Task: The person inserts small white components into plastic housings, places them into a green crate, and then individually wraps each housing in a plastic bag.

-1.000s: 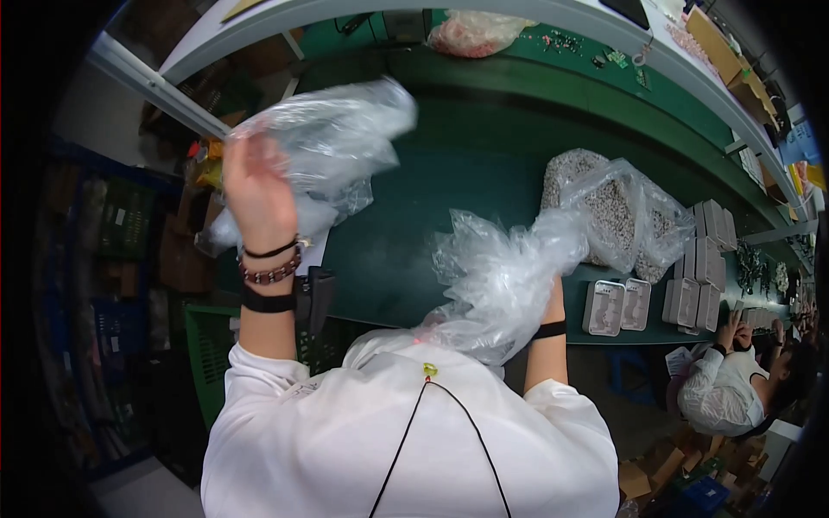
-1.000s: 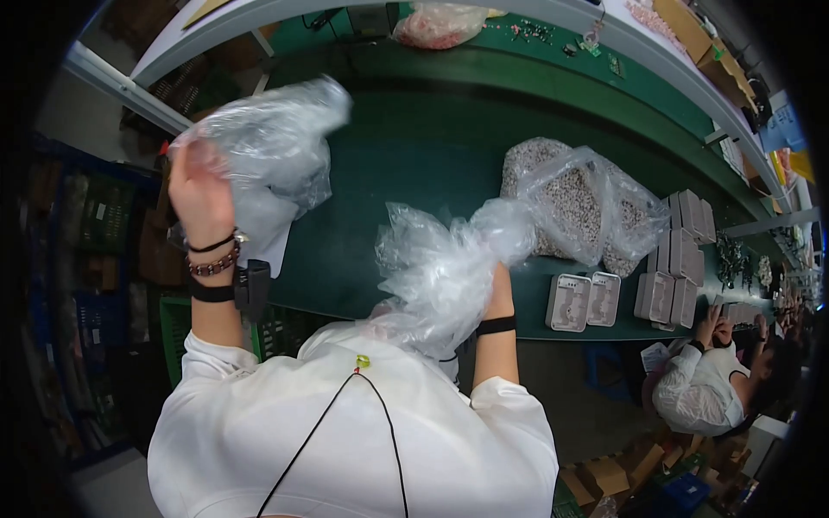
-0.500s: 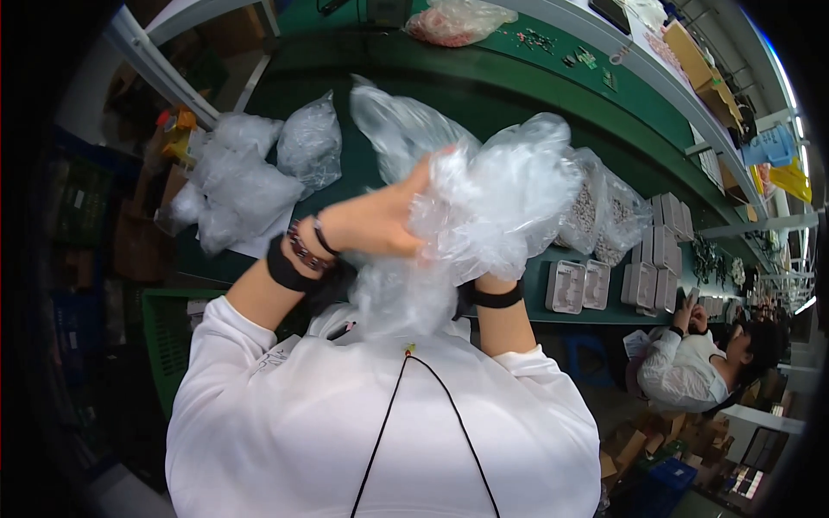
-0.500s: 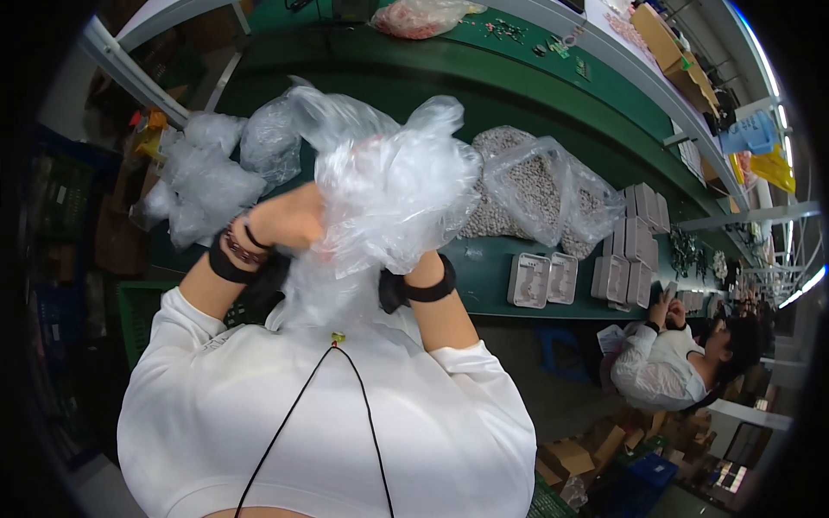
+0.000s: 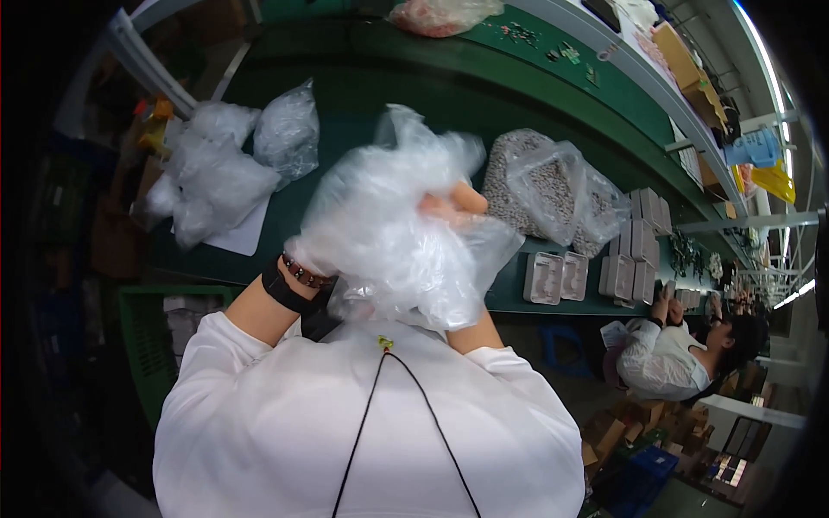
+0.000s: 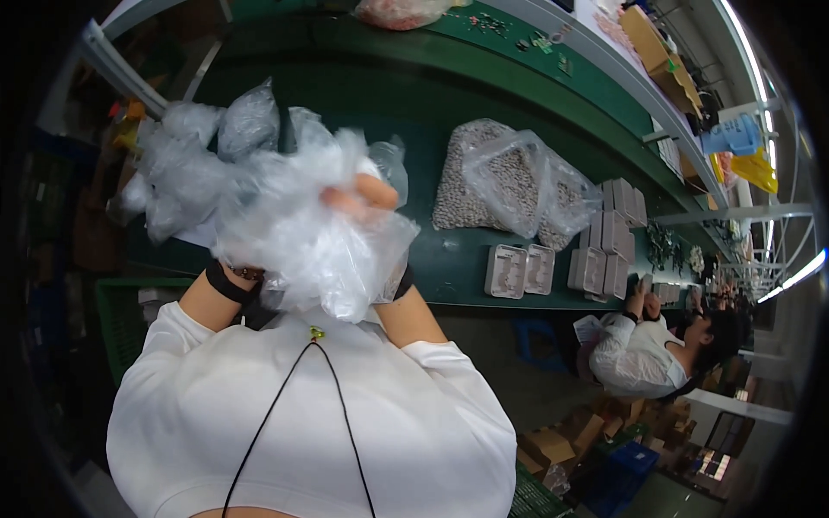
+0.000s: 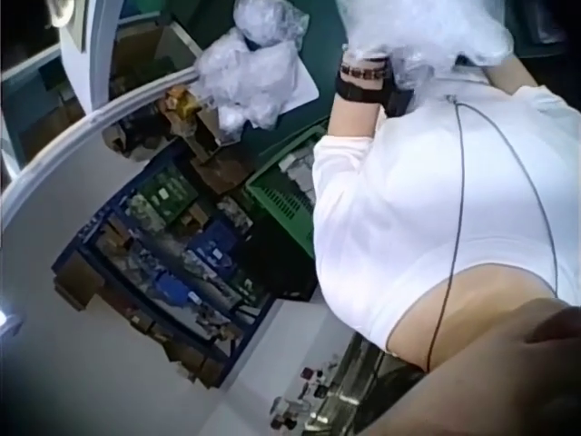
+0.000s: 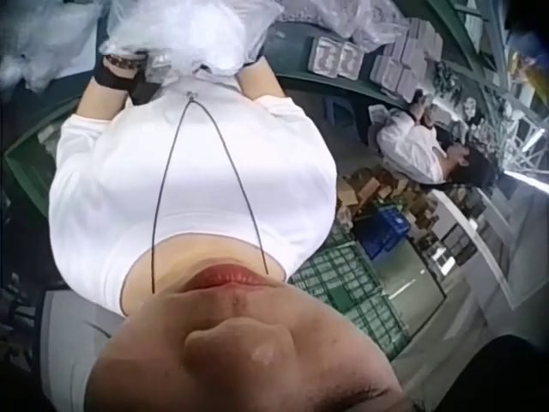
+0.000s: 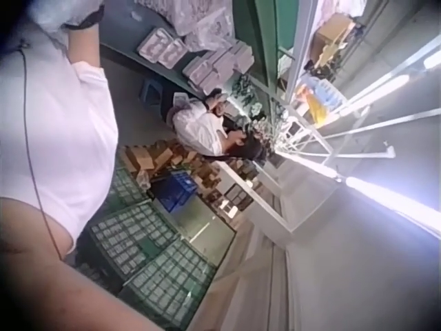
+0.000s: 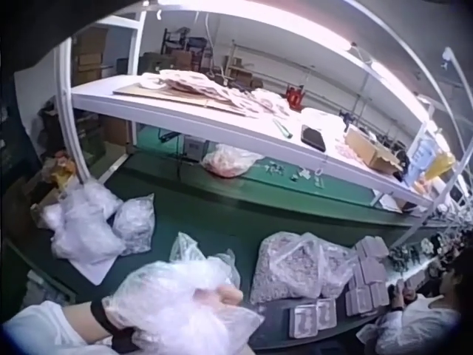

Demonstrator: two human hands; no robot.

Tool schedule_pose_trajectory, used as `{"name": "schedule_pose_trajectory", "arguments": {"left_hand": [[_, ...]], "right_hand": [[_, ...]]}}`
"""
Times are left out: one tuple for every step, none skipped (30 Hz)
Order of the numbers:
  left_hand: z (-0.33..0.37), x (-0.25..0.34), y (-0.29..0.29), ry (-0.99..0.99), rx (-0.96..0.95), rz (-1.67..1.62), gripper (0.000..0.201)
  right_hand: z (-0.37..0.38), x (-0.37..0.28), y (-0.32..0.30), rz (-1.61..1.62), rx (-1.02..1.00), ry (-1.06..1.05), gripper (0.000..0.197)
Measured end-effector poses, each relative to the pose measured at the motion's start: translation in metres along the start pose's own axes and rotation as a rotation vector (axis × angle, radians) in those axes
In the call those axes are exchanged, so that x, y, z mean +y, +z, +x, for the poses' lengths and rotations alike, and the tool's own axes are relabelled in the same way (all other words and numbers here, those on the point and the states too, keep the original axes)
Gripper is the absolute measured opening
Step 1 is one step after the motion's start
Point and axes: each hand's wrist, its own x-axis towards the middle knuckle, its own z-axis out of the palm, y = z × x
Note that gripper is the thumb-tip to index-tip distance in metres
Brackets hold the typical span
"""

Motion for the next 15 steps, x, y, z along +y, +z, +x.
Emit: {"name": "schedule_pose_trajectory", "arguments": {"left_hand": [[-0.001, 0.0, -0.004, 0.003, -0.001, -0.013, 0.049], [-0.002, -0.001, -0.009, 0.006, -0.004, -0.028, 0.046], [-0.003, -0.002, -0.014, 0.008, -0.008, -0.045, 0.043], [-0.004, -0.003, -0.016, 0.009, -0.008, -0.063, 0.041], [-0.006, -0.01, -0.018, -0.005, -0.003, -0.066, 0.041], [-0.013, -0.023, -0.021, 0.02, 0.026, 0.119, 0.039], [-0.021, -0.036, -0.022, 0.045, 0.05, 0.303, 0.037], [-0.028, -0.046, -0.022, 0.071, 0.072, 0.486, 0.035], [-0.03, -0.052, -0.019, 0.06, 0.068, 0.483, 0.035], [-0.031, -0.056, -0.012, -0.043, 0.204, 0.163, 0.036], [-0.029, -0.06, -0.007, -0.14, 0.341, -0.155, 0.036], [-0.029, -0.061, -0.005, -0.235, 0.476, -0.475, 0.037], [-0.031, -0.061, -0.013, -0.24, 0.482, -0.471, 0.037], [-0.033, -0.062, -0.029, -0.198, 0.469, -0.538, 0.038], [-0.035, -0.063, -0.045, -0.155, 0.457, -0.604, 0.039]], "right_hand": [[0.001, 0.0, 0.006, 0.101, -0.03, 0.025, 0.037], [0.003, 0.0, 0.012, 0.112, -0.031, 0.031, 0.037], [0.008, 0.001, 0.016, -0.255, -0.028, -0.129, 0.038], [0.011, 0.0, 0.017, -0.622, -0.028, -0.285, 0.038], [0.012, -0.001, 0.019, -0.991, -0.027, -0.44, 0.039], [0.011, -0.001, 0.023, -0.981, -0.02, -0.427, 0.039], [0.01, -0.003, 0.027, -1.02, -0.013, -0.468, 0.043], [0.009, -0.005, 0.03, -1.059, -0.006, -0.508, 0.046], [0.009, -0.007, 0.034, -1.1, -0.004, -0.552, 0.05], [0.004, -0.008, 0.038, -1.141, -0.002, -0.597, 0.054], [0.0, -0.009, 0.04, -1.181, -0.005, -0.647, 0.058], [-0.002, -0.011, 0.042, -1.221, -0.008, -0.697, 0.062], [-0.004, -0.012, 0.042, -1.26, -0.012, -0.749, 0.066], [-0.01, -0.014, 0.038, -1.257, -0.012, -0.743, 0.066], [-0.02, -0.017, 0.034, -1.032, 0.018, -0.544, 0.066]]}}
